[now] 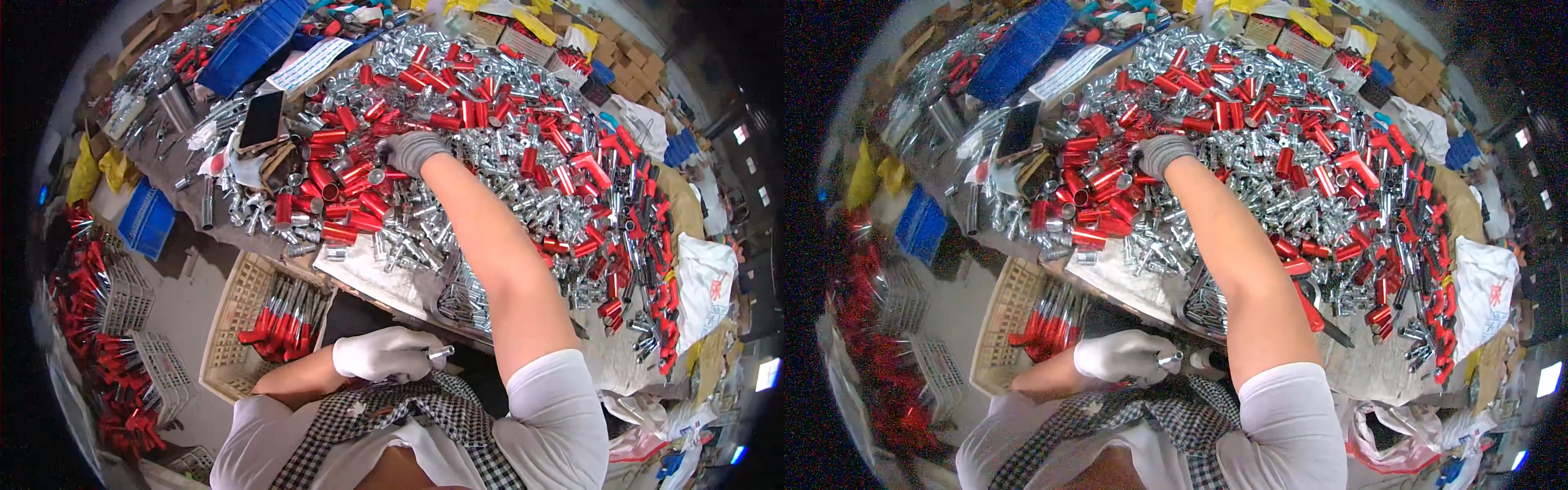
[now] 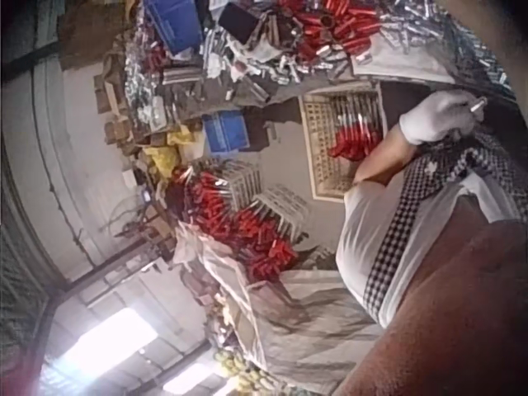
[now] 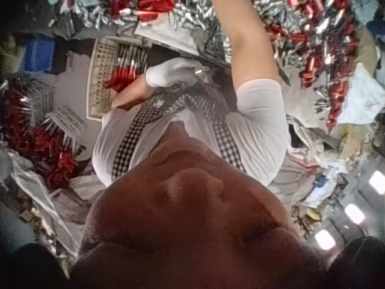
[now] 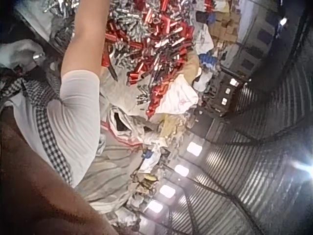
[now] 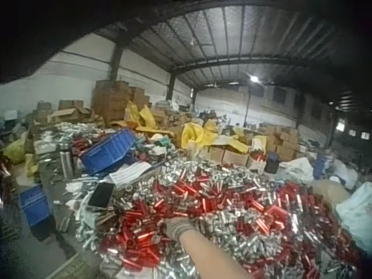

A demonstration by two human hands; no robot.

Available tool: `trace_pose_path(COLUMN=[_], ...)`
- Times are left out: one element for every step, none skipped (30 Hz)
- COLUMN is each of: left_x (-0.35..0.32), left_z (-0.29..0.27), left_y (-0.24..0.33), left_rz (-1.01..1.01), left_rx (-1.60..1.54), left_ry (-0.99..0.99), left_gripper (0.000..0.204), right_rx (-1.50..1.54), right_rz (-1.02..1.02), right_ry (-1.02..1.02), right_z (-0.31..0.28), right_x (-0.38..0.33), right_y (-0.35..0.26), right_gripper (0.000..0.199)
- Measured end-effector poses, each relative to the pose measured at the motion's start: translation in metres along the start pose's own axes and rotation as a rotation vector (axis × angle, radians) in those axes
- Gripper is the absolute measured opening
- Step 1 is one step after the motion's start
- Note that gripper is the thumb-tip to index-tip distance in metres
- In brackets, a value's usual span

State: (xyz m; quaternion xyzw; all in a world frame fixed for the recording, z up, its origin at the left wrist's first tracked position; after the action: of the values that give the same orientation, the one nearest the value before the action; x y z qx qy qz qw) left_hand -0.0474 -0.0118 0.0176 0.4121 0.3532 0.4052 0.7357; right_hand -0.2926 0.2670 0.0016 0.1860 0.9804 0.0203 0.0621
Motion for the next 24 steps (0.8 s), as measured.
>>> trace_pose_path(left_x=[0.001, 0.002, 0.003, 0.004, 0.005, 0.005, 0.002, 0.002, 0.0, -0.004, -0.003, -0.002, -0.001, -0.004, -0.009, -0.012, -0.013, -0.016, -0.012, -0.009, -0.004, -0.001, 0.0, 0.0], left_z=[-0.004, -0.003, -0.006, -0.009, -0.007, -0.01, -0.008, -0.011, -0.011, -0.01, -0.009, -0.013, -0.017, -0.017, -0.017, -0.018, -0.018, -0.015, -0.012, -0.008, -0.002, 0.002, 0.008, 0.015], left_y=[0.004, 0.003, 0.003, 0.001, 0.0, 0.016, 0.035, 0.035, 0.039, 0.041, 0.039, 0.031, 0.021, 0.024, 0.029, 0.026, 0.023, 0.029, 0.028, 0.025, 0.022, 0.018, 0.016, 0.015], left_rz=[0.04, 0.036, 0.015, -0.007, -0.013, 0.168, 0.351, 0.314, 0.349, 0.384, 0.349, 0.358, 0.369, 0.369, 0.395, 0.415, 0.435, 0.502, 0.492, 0.482, 0.472, 0.472, 0.508, 0.543], left_rx=[0.043, 0.04, 0.063, 0.084, 0.082, 0.303, 0.521, 0.551, 0.591, 0.623, 0.646, 0.725, 0.799, 0.794, 0.813, 0.812, 0.813, 0.824, 0.835, 0.847, 0.861, 0.858, 0.881, 0.902], left_ry=[0.04, 0.039, 0.082, 0.123, 0.115, 0.186, 0.256, 0.31, 0.336, 0.374, 0.392, 0.421, 0.451, 0.468, 0.505, 0.517, 0.532, 0.577, 0.548, 0.52, 0.482, 0.469, 0.459, 0.449], left_gripper=[0.025, 0.025, 0.027, 0.03, 0.03, 0.034, 0.04, 0.05, 0.05, 0.051, 0.051, 0.049, 0.046, 0.037, 0.029, 0.028, 0.028, 0.027, 0.028, 0.029, 0.03, 0.03, 0.03, 0.031], right_rx=[-0.008, -0.016, 0.007, 0.011, -0.002, -0.017, -0.018, 0.018, 0.054, 0.181, 0.383, 0.585, 0.962, 1.341, 1.455, 1.564, 1.424, 1.278, 1.144, 1.009, 0.917, 0.873, 0.83, 0.699], right_rz=[0.019, 0.038, 0.051, 0.058, 0.023, -0.015, 0.009, -0.058, -0.129, -0.091, -0.042, 0.015, 0.086, 0.165, 0.08, -0.003, -0.139, -0.265, -0.35, -0.433, -0.418, -0.437, -0.458, -0.465], right_ry=[-0.009, -0.019, 0.015, 0.012, -0.014, -0.042, -0.075, 0.097, 0.262, 0.286, 0.258, 0.23, 0.22, 0.204, 0.278, 0.362, 0.332, 0.307, 0.253, 0.197, 0.148, 0.152, 0.156, 0.285], right_z=[-0.004, -0.008, -0.01, -0.01, -0.008, -0.008, -0.005, -0.021, -0.034, -0.061, -0.068, -0.069, -0.063, -0.055, -0.065, -0.08, -0.091, -0.097, -0.089, -0.08, -0.075, -0.071, -0.066, -0.067], right_x=[-0.003, -0.008, -0.009, -0.01, -0.013, -0.018, -0.023, -0.035, -0.058, -0.091, -0.12, -0.15, -0.183, -0.217, -0.248, -0.279, -0.302, -0.326, -0.344, -0.361, -0.367, -0.375, -0.382, -0.385], right_y=[0.0, 0.0, 0.002, 0.007, 0.009, 0.007, 0.01, 0.008, 0.003, -0.009, -0.002, 0.009, 0.02, 0.026, 0.019, 0.013, -0.006, -0.024, -0.04, -0.057, -0.072, -0.084, -0.093, -0.096], right_gripper=[0.047, 0.048, 0.048, 0.048, 0.048, 0.048, 0.045, 0.043, 0.041, 0.038, 0.038, 0.039, 0.033, 0.028, 0.027, 0.025, 0.022, 0.019, 0.023, 0.029, 0.027, 0.028, 0.029, 0.033])
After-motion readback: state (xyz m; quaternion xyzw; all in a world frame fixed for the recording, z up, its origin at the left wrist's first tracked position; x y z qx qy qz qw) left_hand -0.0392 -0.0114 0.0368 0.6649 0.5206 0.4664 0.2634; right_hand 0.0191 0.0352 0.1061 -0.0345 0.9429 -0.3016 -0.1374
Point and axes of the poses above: each hand's wrist, its own x-axis towards the middle knuckle, its own z-axis out of the palm, y = z × x, the point moved 10 cm from there along x, towards the middle knuckle, and after that the axes turned 6 degrees about y, right-handed, at the moved point
